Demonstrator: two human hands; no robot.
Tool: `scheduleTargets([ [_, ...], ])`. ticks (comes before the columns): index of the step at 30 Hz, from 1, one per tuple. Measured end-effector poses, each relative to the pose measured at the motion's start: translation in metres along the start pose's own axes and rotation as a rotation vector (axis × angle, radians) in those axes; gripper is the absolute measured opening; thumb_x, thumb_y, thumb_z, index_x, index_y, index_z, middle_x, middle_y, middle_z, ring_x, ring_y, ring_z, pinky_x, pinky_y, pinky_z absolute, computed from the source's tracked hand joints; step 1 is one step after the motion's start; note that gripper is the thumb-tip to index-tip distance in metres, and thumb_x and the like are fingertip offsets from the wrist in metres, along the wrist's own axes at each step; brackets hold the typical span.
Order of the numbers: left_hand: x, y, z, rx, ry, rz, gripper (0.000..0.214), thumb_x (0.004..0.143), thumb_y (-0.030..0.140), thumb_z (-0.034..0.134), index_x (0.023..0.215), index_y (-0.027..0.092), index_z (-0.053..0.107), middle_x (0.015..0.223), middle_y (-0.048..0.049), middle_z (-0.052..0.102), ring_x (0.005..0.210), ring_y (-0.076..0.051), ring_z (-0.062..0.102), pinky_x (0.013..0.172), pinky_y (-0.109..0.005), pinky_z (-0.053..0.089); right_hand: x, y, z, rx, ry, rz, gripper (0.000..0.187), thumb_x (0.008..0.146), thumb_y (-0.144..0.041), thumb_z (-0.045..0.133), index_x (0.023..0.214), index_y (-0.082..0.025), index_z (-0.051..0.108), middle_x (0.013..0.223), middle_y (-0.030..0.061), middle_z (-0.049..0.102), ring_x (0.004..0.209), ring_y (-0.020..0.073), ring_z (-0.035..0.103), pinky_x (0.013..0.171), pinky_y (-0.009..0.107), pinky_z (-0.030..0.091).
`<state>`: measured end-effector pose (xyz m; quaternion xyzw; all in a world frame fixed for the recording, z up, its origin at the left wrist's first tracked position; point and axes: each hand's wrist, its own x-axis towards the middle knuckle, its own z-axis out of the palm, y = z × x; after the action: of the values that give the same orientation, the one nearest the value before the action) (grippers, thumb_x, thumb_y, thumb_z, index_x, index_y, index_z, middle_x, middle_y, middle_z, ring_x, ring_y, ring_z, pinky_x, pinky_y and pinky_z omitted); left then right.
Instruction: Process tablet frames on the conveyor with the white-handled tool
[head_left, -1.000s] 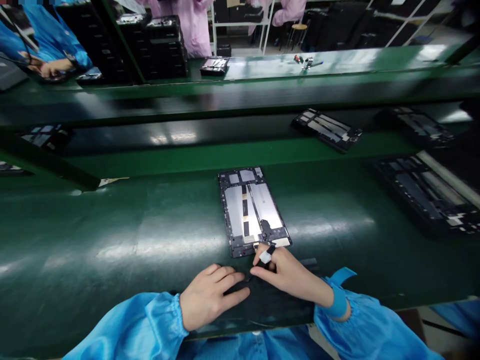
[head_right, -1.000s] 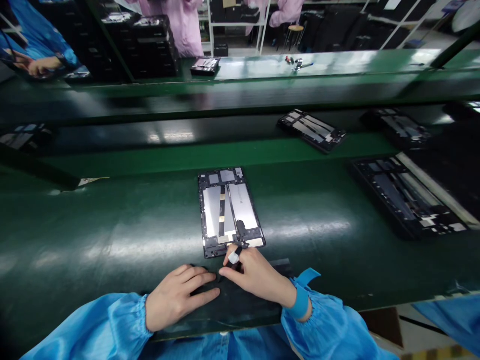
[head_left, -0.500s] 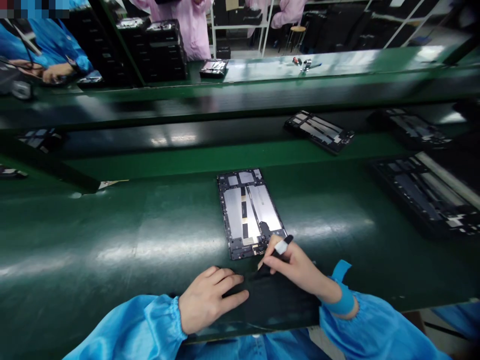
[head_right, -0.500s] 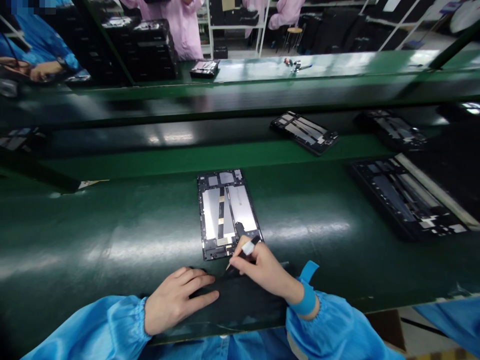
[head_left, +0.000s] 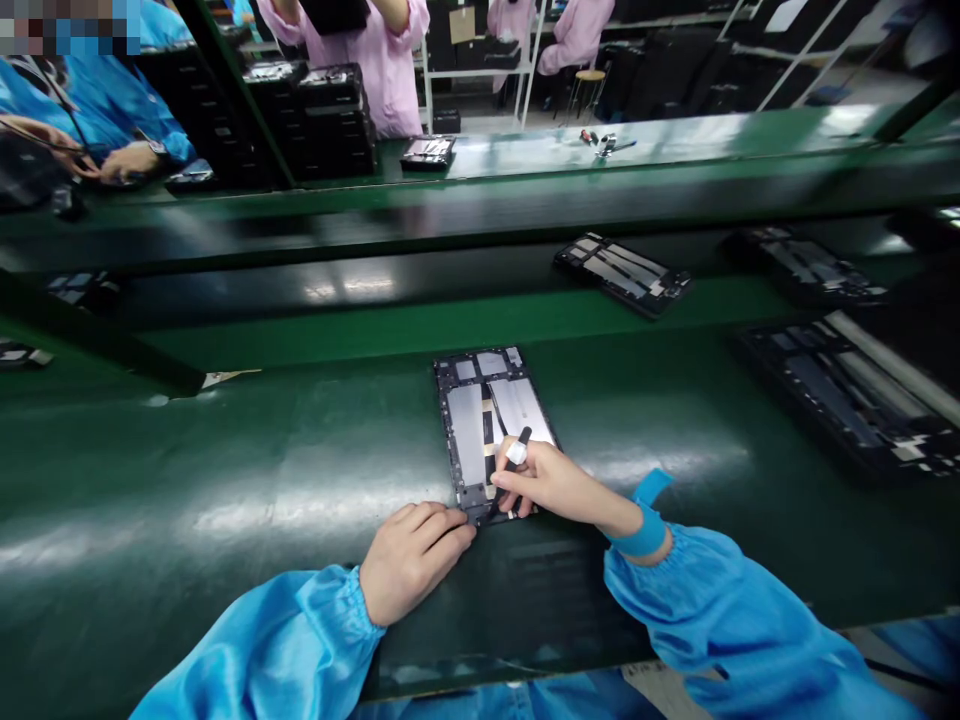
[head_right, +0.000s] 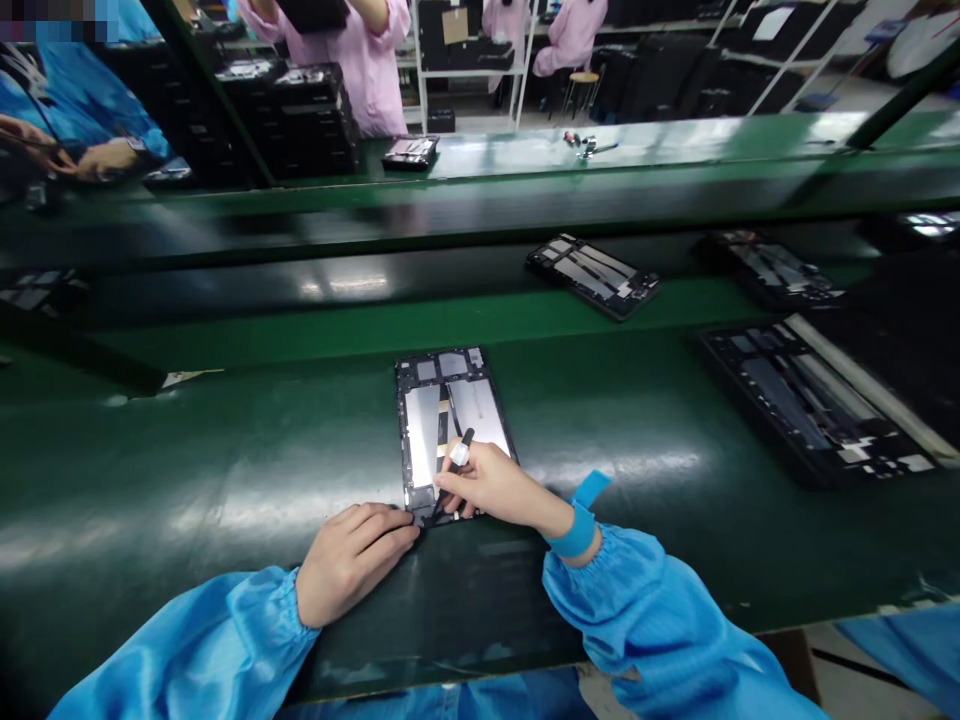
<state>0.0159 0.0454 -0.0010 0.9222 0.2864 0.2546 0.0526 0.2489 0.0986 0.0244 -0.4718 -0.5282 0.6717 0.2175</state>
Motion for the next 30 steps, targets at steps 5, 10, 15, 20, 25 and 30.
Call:
scheduleTargets([
  [5, 0.0012, 0.0018, -0.0001, -0.008, 0.021, -0.023, 0.015, 0.097, 0.016, 0.052, 0.107, 0.016, 0.063, 0.099, -0.0051, 0.070, 0.086, -0.016, 0.061, 0.074, -0.028, 0.048, -0.0007, -0.0021, -0.0003, -0.006, -0.013, 0.015, 0.039, 0.075, -0.050, 0.072, 0.079, -0.018, 0.052, 0.059, -0.0014, 0.064, 0.061, 0.0178, 0.072, 0.046, 0.020, 0.053],
  [10, 0.0014, 0.0024, 0.0000, -0.014, 0.013, -0.024, 0.015, 0.097, 0.016, 0.053, 0.107, 0.016, 0.064, 0.100, -0.0046, 0.070, 0.087, -0.016, 0.061, 0.074, -0.029, 0.049, -0.0010, -0.0008, 0.0007, -0.028, -0.009, 0.009, 0.034, 0.078, -0.046, 0.071, 0.080, -0.018, 0.053, 0.059, -0.0015, 0.064, 0.061, 0.0175, 0.072, 0.047, 0.021, 0.054],
  [15, 0.0021, 0.0026, -0.0008, -0.016, 0.011, -0.026, 0.014, 0.096, 0.015, 0.053, 0.106, 0.015, 0.064, 0.100, -0.0052, 0.070, 0.087, -0.016, 0.061, 0.074, -0.029, 0.048, -0.0020, -0.0016, 0.0016, -0.042, -0.007, 0.001, 0.029, 0.079, -0.042, 0.070, 0.079, -0.018, 0.053, 0.059, -0.0019, 0.064, 0.062, 0.0177, 0.072, 0.048, 0.021, 0.054],
  [20, 0.0010, 0.0024, -0.0003, -0.008, 0.010, -0.023, 0.015, 0.096, 0.015, 0.053, 0.107, 0.015, 0.063, 0.101, -0.0055, 0.069, 0.088, -0.017, 0.060, 0.074, -0.029, 0.048, -0.0022, -0.0042, 0.0020, -0.061, -0.002, 0.020, 0.026, 0.080, -0.038, 0.068, 0.079, -0.018, 0.053, 0.059, -0.0020, 0.064, 0.062, 0.0175, 0.072, 0.049, 0.021, 0.054],
  [25, 0.0004, 0.0021, 0.0001, -0.003, 0.008, -0.022, 0.015, 0.096, 0.015, 0.053, 0.107, 0.015, 0.063, 0.101, -0.0053, 0.069, 0.088, -0.017, 0.060, 0.074, -0.029, 0.048, -0.0012, -0.0031, 0.0028, -0.058, 0.000, 0.018, 0.025, 0.080, -0.037, 0.068, 0.079, -0.018, 0.053, 0.059, -0.0017, 0.064, 0.063, 0.0180, 0.072, 0.049, 0.022, 0.054],
  [30, 0.0009, 0.0024, -0.0003, 0.009, -0.001, -0.025, 0.015, 0.097, 0.016, 0.052, 0.107, 0.015, 0.063, 0.100, -0.0058, 0.069, 0.088, -0.016, 0.061, 0.074, -0.029, 0.049, -0.0019, -0.0028, 0.0032, -0.051, 0.005, 0.013, 0.022, 0.081, -0.035, 0.068, 0.079, -0.017, 0.054, 0.059, -0.0017, 0.064, 0.063, 0.0172, 0.073, 0.048, 0.020, 0.054],
])
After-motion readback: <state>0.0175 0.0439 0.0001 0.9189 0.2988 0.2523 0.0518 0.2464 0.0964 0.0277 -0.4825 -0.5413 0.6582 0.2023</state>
